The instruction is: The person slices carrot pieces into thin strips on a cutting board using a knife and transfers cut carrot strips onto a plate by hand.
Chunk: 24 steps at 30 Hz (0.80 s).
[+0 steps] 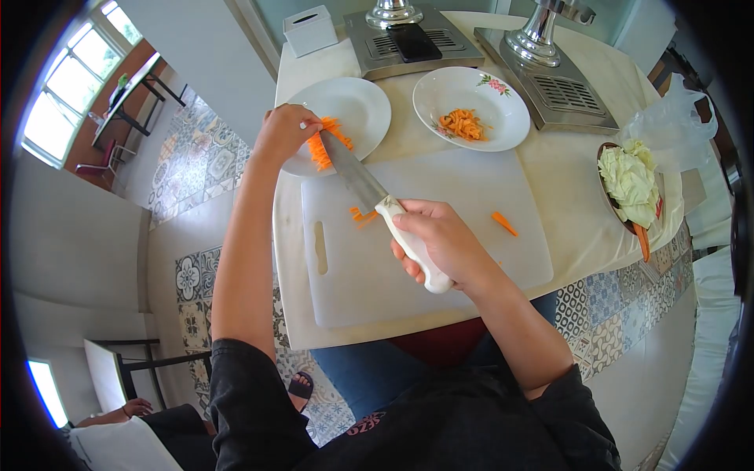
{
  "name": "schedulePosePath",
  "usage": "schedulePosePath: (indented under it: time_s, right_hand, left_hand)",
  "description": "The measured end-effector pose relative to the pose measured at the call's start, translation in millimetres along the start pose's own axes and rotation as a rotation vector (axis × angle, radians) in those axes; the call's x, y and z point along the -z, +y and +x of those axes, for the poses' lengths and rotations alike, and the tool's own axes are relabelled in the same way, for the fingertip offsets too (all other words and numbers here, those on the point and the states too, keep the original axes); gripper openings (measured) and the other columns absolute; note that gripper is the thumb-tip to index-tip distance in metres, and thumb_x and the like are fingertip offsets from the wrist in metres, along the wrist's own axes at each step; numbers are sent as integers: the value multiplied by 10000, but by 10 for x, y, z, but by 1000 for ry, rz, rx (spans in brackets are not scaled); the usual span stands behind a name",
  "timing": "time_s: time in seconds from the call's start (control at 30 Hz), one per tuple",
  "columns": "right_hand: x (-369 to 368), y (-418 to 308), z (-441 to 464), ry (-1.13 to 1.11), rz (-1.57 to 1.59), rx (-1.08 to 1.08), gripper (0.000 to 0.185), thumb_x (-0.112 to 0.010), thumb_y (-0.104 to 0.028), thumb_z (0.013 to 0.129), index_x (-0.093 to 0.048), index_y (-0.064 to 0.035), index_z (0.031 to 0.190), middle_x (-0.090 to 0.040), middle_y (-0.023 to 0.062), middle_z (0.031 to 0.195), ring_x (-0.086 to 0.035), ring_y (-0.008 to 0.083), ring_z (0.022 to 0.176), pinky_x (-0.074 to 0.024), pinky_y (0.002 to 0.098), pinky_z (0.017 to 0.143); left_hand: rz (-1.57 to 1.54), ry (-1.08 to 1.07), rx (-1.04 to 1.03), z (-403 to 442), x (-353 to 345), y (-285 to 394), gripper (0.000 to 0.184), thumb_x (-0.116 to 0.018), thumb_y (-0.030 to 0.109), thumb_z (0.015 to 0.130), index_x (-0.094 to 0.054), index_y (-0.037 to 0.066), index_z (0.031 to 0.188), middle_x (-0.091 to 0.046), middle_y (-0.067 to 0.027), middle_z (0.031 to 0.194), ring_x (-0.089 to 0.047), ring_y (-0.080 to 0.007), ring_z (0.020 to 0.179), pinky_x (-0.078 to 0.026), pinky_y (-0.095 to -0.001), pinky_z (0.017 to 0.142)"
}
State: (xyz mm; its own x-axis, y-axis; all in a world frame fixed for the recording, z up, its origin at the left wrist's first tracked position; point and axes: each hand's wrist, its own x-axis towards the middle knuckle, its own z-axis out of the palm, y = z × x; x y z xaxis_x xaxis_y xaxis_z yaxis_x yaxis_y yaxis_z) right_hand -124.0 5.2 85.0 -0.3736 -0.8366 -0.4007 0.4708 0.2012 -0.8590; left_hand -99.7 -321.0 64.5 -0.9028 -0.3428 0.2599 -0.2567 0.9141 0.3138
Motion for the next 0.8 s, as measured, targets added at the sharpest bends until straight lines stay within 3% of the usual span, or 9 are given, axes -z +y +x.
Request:
schedulePosePath:
  time_s: [0.13, 0.23, 0.4, 0.53, 0.63, 0.8]
  right_hand:
    - [23, 9, -147, -34, -80, -36, 291, -459, -221, 1011, -603, -16, 1160, -585, 52, 717, -553, 116, 489, -454, 286, 437]
    - [82, 18, -432, -30, -113, -74, 310, -469, -209, 1016, -587, -4, 1217, -591, 57, 728, -558, 119, 489, -456, 284, 437]
    - [316, 107, -1009, 8, -120, -82, 444, -498, -152, 1016, -488, -6, 1436, -593, 60, 729, -557, 111, 490, -448, 259, 433]
    - [558, 216, -1490, 29, -100, -125, 486, -523, -135, 1008, -461, -13, 1475, -592, 61, 727, -542, 106, 482, -444, 253, 437]
    - [673, 323, -1778, 51, -82, -185, 502, -533, -125, 1003, -453, -18, 1487, -596, 64, 730, -535, 105, 481, -440, 253, 438]
    - [665, 461, -1919, 36, -29, -227, 500, -535, -117, 1002, -455, -20, 1485, -606, 65, 737, -542, 106, 496, -439, 255, 441]
  left_hand:
    - [98, -2, 27, -28, -3, 65, 143, -712, 200, 870, -797, 114, 947, -744, -59, 926, -670, -247, 937, -424, -402, 1029]
    - [72, 38, 17, -60, -38, 51, 154, -704, 204, 873, -800, 117, 957, -750, -54, 937, -671, -249, 938, -426, -402, 1028]
    - [-46, 131, 54, -185, 45, 164, 159, -692, 207, 873, -802, 112, 939, -761, -48, 965, -679, -257, 925, -436, -423, 1015]
    - [-71, 305, -58, -504, 195, 423, 117, -730, 153, 846, -788, 75, 911, -758, -83, 963, -681, -282, 910, -524, -396, 873]
    - [-163, 137, 77, -875, 221, 723, 145, -744, 172, 863, -786, 66, 952, -750, -80, 972, -680, -235, 961, -521, -351, 854]
    - [-327, -46, 68, -1214, -15, 930, 213, -757, 162, 864, -771, 88, 1063, -727, -61, 984, -648, -215, 952, -510, -350, 859]
